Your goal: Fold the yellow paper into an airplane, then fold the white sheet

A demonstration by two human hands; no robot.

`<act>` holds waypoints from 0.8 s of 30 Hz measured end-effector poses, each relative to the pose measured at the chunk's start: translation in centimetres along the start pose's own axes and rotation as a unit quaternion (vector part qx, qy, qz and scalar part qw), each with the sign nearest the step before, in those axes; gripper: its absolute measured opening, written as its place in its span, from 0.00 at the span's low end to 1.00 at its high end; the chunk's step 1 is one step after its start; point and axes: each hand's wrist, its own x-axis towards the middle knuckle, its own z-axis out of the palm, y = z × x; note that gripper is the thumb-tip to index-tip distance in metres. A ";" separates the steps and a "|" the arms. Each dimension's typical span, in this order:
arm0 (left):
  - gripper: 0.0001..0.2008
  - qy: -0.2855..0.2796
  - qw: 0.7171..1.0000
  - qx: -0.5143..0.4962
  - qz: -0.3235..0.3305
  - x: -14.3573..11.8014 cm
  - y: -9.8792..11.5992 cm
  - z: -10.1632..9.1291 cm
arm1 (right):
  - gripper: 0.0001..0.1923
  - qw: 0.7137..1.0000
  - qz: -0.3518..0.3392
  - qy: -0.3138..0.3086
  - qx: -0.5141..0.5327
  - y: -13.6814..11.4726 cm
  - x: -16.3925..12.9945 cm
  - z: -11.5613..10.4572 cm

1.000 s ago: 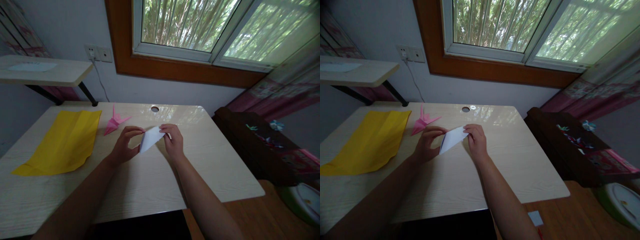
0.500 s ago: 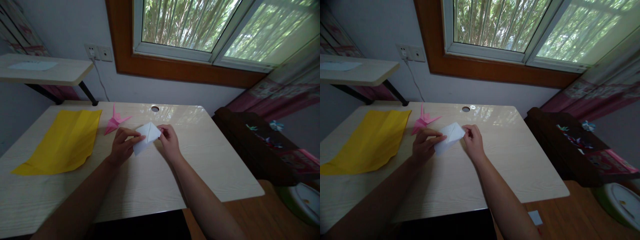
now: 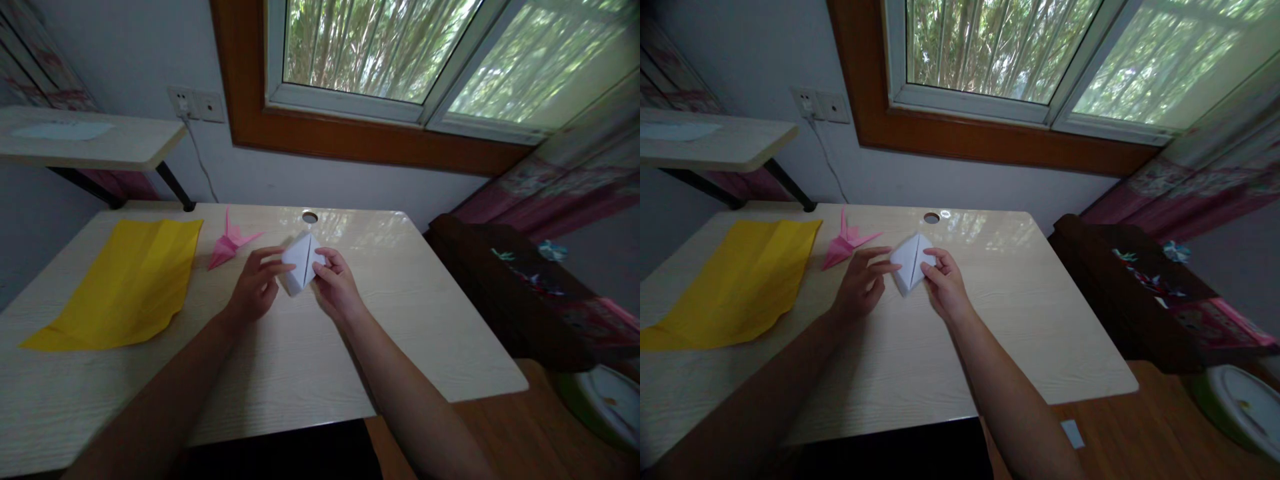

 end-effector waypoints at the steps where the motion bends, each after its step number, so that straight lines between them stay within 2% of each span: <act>1: 0.17 0.025 0.998 -0.047 -0.046 0.0 -0.1 0.1 | 0.19 1.000 -0.002 -0.003 0.004 0.0 0.0 0.1; 2: 0.17 0.051 0.989 -0.103 -0.098 0.0 -0.1 0.3 | 0.19 1.000 -0.005 -0.010 0.006 0.1 0.0 0.2; 4: 0.21 0.086 0.949 -0.224 -0.206 0.2 -0.2 0.5 | 0.20 0.999 -0.007 -0.036 0.004 0.1 -0.1 0.5; 7: 0.28 0.070 0.871 -0.359 -0.328 0.5 0.2 0.9 | 0.25 0.996 0.010 -0.088 0.000 0.2 -0.3 0.8; 9: 0.31 0.054 0.830 -0.411 -0.374 0.8 0.8 1.1 | 0.27 0.993 0.031 -0.111 0.007 0.1 -0.5 0.9; 12: 0.35 0.077 0.791 -0.453 -0.403 1.2 1.3 1.2 | 0.30 0.991 0.061 -0.116 0.036 0.0 -0.8 1.1; 15: 0.37 0.111 0.780 -0.475 -0.393 1.4 1.5 1.2 | 0.31 0.987 0.080 -0.117 0.074 -0.2 -0.9 1.2; 24: 0.33 0.148 0.791 -0.483 -0.345 1.5 2.3 1.0 | 0.27 0.984 0.089 -0.111 0.107 -0.8 -1.1 1.7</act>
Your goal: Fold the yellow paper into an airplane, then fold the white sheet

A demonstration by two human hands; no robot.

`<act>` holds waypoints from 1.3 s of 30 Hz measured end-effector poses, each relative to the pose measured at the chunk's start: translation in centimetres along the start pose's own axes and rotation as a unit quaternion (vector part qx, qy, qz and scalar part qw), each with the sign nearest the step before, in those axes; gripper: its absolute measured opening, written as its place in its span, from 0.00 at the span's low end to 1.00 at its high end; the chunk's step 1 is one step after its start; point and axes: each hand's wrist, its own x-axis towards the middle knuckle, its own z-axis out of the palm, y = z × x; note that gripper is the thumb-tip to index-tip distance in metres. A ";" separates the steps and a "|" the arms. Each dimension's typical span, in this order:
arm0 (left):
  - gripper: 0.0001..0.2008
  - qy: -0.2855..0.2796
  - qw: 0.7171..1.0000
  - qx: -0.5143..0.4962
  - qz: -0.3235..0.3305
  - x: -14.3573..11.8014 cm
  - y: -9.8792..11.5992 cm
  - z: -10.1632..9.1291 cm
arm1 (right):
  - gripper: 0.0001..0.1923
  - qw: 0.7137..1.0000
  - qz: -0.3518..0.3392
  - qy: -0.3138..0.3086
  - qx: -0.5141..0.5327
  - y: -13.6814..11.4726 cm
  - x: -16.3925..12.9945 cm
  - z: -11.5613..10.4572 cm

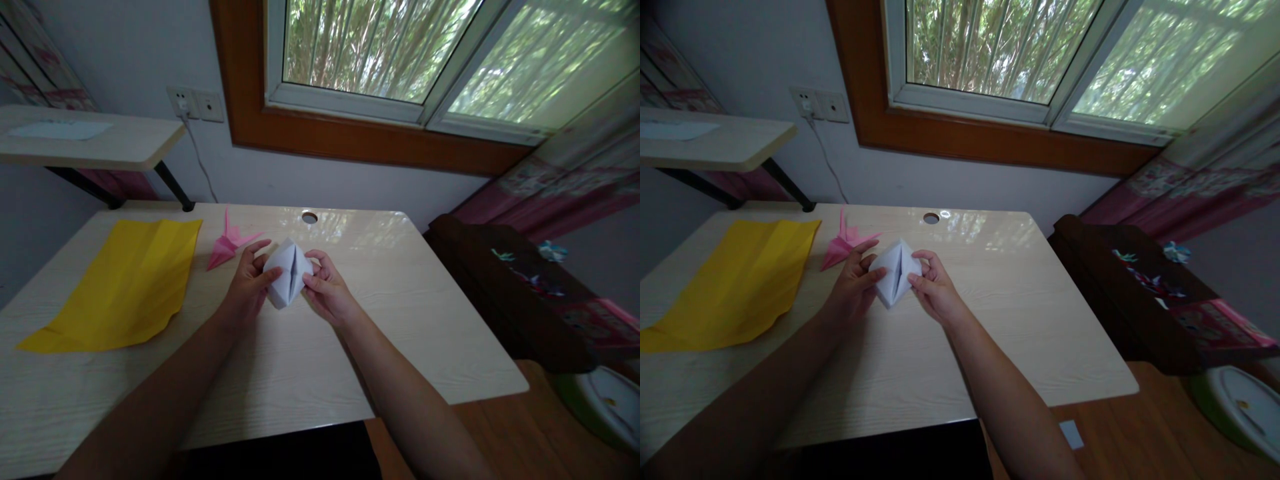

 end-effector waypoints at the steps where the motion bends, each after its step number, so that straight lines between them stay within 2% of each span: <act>1: 0.32 0.003 1.000 -0.001 0.007 0.0 0.0 0.0 | 0.27 1.000 0.000 0.003 0.000 -0.1 0.0 0.0; 11: 0.28 -0.017 0.999 -0.039 0.019 0.1 -0.3 -0.7 | 0.27 1.000 -0.001 -0.004 0.006 -0.6 -0.1 0.3; 17: 0.28 -0.011 0.999 -0.005 0.031 0.2 -0.1 -0.5 | 0.27 1.000 -0.010 -0.011 -0.003 -0.4 -0.1 0.1; 23: 0.36 -0.030 0.998 0.056 0.003 0.0 0.6 -0.6 | 0.29 0.996 -0.013 -0.051 -0.066 0.0 -0.2 -0.5; 28: 0.32 -0.028 0.996 0.084 0.021 0.1 0.7 -0.7 | 0.29 0.985 0.011 -0.087 -0.145 0.0 -0.6 -0.7; 35: 0.32 -0.032 0.991 0.091 0.097 0.5 1.2 -1.1 | 0.23 0.969 -0.112 -0.010 -0.220 0.0 -0.1 -0.6; 37: 0.33 -0.039 0.988 0.098 0.110 0.6 1.2 -1.3 | 0.22 0.953 -0.156 0.017 -0.257 -0.1 -0.2 -0.8; 39: 0.33 -0.043 0.985 0.114 0.122 0.7 1.2 -1.6 | 0.20 0.922 -0.201 0.040 -0.329 -0.4 -0.3 -1.1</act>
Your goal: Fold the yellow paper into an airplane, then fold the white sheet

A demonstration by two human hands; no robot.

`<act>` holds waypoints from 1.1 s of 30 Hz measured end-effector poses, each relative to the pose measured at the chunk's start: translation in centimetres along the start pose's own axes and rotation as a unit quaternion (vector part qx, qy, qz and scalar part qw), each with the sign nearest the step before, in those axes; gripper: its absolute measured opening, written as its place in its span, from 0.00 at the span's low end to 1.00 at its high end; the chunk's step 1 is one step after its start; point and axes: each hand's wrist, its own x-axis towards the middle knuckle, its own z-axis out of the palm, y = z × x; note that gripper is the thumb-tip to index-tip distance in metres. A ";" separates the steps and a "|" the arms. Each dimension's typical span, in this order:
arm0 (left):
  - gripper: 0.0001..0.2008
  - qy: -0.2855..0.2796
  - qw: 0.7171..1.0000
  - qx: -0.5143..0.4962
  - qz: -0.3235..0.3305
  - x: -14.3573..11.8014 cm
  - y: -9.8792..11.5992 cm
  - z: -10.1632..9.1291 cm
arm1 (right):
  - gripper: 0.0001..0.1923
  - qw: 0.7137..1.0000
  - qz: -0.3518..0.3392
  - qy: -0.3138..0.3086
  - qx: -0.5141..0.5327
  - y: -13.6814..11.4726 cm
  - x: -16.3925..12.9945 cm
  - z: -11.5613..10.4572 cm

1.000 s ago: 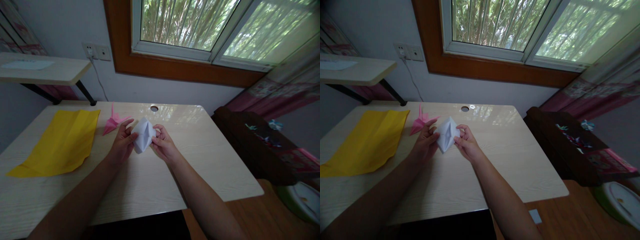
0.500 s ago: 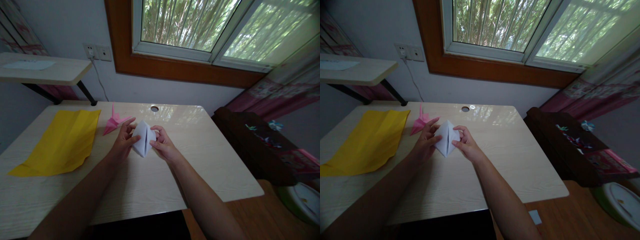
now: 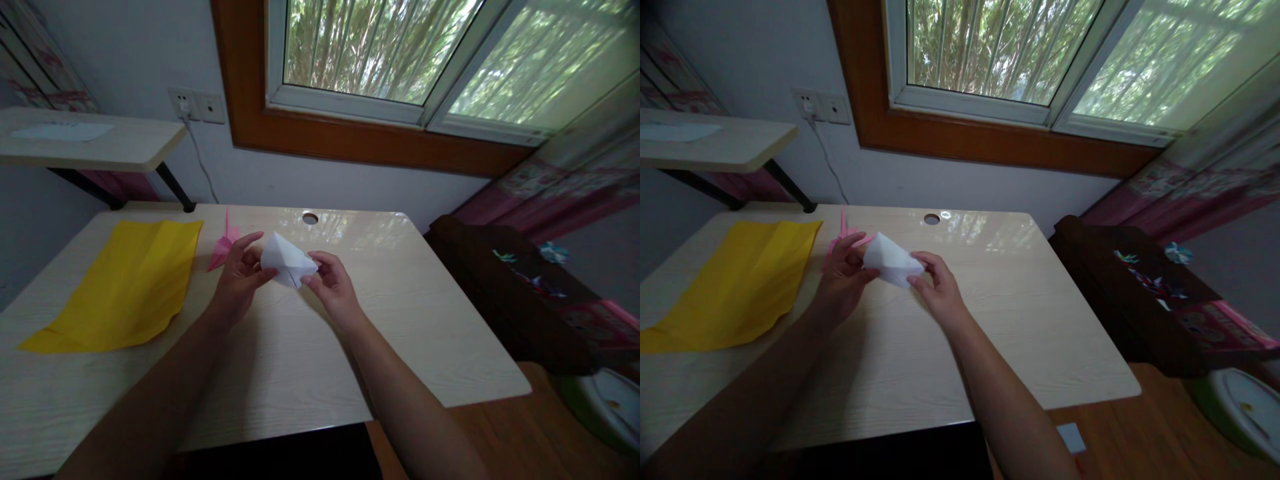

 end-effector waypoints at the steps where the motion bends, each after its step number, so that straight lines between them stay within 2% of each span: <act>1: 0.34 -0.004 1.000 0.015 0.006 0.0 -0.1 -0.2 | 0.20 0.998 -0.026 0.005 -0.053 -0.1 0.0 -0.3; 3: 0.32 -0.017 0.997 0.070 0.024 0.2 -0.3 -0.7 | 0.19 0.983 -0.083 0.005 -0.163 -0.4 0.1 -1.0; 5: 0.22 -0.038 0.984 0.166 0.062 0.3 -0.5 -1.3 | 0.17 0.959 -0.144 -0.010 -0.244 -0.6 0.4 -1.6; 8: 0.04 -0.088 0.930 0.325 0.151 0.4 -0.6 -1.9 | 0.10 0.930 -0.210 -0.045 -0.300 -0.8 0.9 -2.1; 9: 0.02 -0.109 0.910 0.360 0.176 0.4 -0.6 -1.9 | 0.08 0.923 -0.222 -0.057 -0.309 -0.8 1.0 -2.1; 11: 0.06 -0.143 0.882 0.401 0.203 0.3 -0.5 -2.0 | 0.06 0.915 -0.230 -0.076 -0.323 -0.7 1.0 -2.2; 13: 0.07 -0.163 0.866 0.422 0.210 0.0 -0.5 -2.0 | 0.07 0.912 -0.228 -0.088 -0.329 -0.6 1.0 -2.2; 17: 0.09 -0.160 0.851 0.449 0.221 -0.5 -0.4 -1.9 | 0.08 0.909 -0.228 -0.078 -0.340 -0.5 0.9 -2.3; 20: 0.10 -0.120 0.859 0.444 0.226 -0.7 -0.2 -1.5 | 0.10 0.903 -0.232 -0.079 -0.354 -0.3 0.8 -2.3; 22: 0.09 -0.080 0.880 0.420 0.207 -0.8 -0.2 -1.0 | 0.10 0.901 -0.234 -0.084 -0.356 -0.2 0.8 -2.2; 24: 0.10 -0.036 0.919 0.364 0.150 -0.8 -0.5 -0.6 | 0.11 0.903 -0.229 -0.092 -0.351 0.0 0.7 -2.0; 27: 0.19 0.028 0.969 0.244 0.020 -0.5 -1.6 -0.2 | 0.10 0.914 -0.199 -0.113 -0.335 0.4 0.5 -1.7; 29: 0.19 0.053 0.978 0.194 -0.050 -0.3 -2.4 -0.3 | 0.09 0.920 -0.185 -0.126 -0.323 0.5 0.5 -1.6; 33: 0.16 0.047 0.979 0.140 -0.140 0.0 -3.0 -0.4 | 0.11 0.919 -0.196 -0.140 -0.313 0.3 0.5 -1.5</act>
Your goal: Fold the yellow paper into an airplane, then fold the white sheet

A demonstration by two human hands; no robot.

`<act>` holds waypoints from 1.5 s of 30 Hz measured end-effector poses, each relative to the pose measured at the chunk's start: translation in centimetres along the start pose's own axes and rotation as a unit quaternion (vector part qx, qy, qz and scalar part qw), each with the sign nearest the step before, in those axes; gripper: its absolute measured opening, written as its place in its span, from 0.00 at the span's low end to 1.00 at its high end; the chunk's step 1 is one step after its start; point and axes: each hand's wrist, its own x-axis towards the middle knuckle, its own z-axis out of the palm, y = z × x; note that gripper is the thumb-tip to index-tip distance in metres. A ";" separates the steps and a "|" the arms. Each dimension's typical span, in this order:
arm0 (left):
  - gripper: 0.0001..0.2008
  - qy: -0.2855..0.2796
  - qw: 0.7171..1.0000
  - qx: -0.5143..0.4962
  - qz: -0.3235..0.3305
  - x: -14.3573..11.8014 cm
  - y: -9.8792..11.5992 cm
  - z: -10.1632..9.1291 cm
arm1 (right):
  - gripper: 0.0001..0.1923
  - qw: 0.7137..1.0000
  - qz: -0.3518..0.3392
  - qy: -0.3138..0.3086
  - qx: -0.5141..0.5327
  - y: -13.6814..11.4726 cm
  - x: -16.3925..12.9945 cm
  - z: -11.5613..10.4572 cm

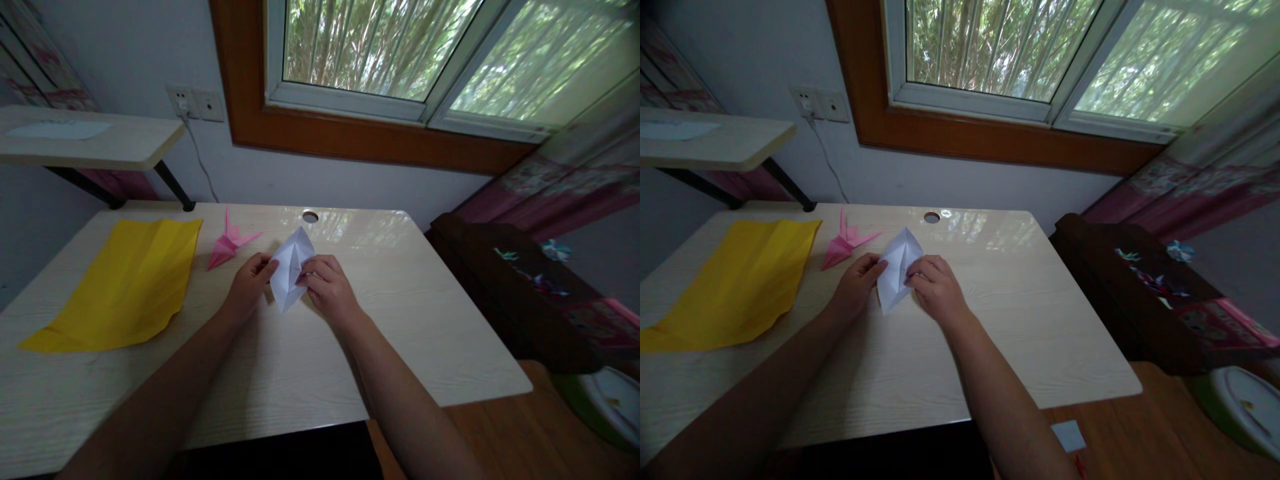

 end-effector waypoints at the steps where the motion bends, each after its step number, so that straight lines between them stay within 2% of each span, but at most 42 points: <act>1: 0.16 0.000 1.000 -0.020 -0.014 0.0 0.0 0.0 | 0.12 1.000 -0.006 0.001 -0.001 0.0 0.0 0.0; 4: 0.16 0.016 0.997 -0.067 -0.035 0.1 0.2 -0.1 | 0.16 1.000 -0.019 0.004 0.002 -0.2 0.0 -0.2; 7: 0.16 0.015 0.998 -0.057 -0.038 0.2 0.3 -0.3 | 0.19 1.000 -0.019 0.018 0.017 -0.3 -0.1 -0.3; 10: 0.15 -0.002 1.000 0.019 -0.022 0.1 0.5 -0.4 | 0.18 0.998 0.025 0.049 0.019 -0.5 -0.1 -0.2; 13: 0.13 -0.025 0.993 0.115 0.005 -0.2 0.7 -0.3 | 0.12 0.990 0.089 0.111 -0.008 -0.5 -0.1 0.1; 15: 0.13 -0.047 0.988 0.150 0.013 -0.4 0.9 -0.2 | 0.10 0.980 0.122 0.159 -0.015 -0.4 0.0 0.4; 17: 0.13 -0.071 0.984 0.163 0.012 -0.6 1.1 0.0 | 0.09 0.973 0.147 0.177 0.010 -0.3 0.0 0.6; 20: 0.13 -0.096 0.978 0.182 0.014 -0.7 1.2 -0.1 | 0.09 0.972 0.171 0.150 0.057 -0.1 -0.1 0.7; 23: 0.11 -0.110 0.969 0.220 0.023 -0.6 1.1 -0.2 | 0.08 0.974 0.181 0.125 0.052 0.1 -0.3 0.9; 25: 0.11 -0.104 0.966 0.238 0.015 -0.5 1.1 -0.2 | 0.09 0.977 0.179 0.114 0.036 0.2 -0.4 1.0; 29: 0.18 -0.079 0.962 0.259 0.012 -0.5 1.3 -0.1 | 0.09 0.986 0.151 0.074 0.014 -0.2 -0.3 1.2; 33: 0.20 -0.074 0.955 0.288 -0.003 -0.6 1.5 -0.1 | 0.11 0.990 0.134 0.038 0.029 -0.7 -0.1 1.3; 40: 0.24 -0.064 0.964 0.258 -0.017 -0.7 1.5 -0.2 | 0.10 0.987 0.139 0.044 0.069 -0.9 0.0 1.0; 45: 0.24 -0.059 0.968 0.244 -0.001 -0.7 1.3 -0.3 | 0.10 0.989 0.120 0.053 0.064 -1.1 0.1 0.7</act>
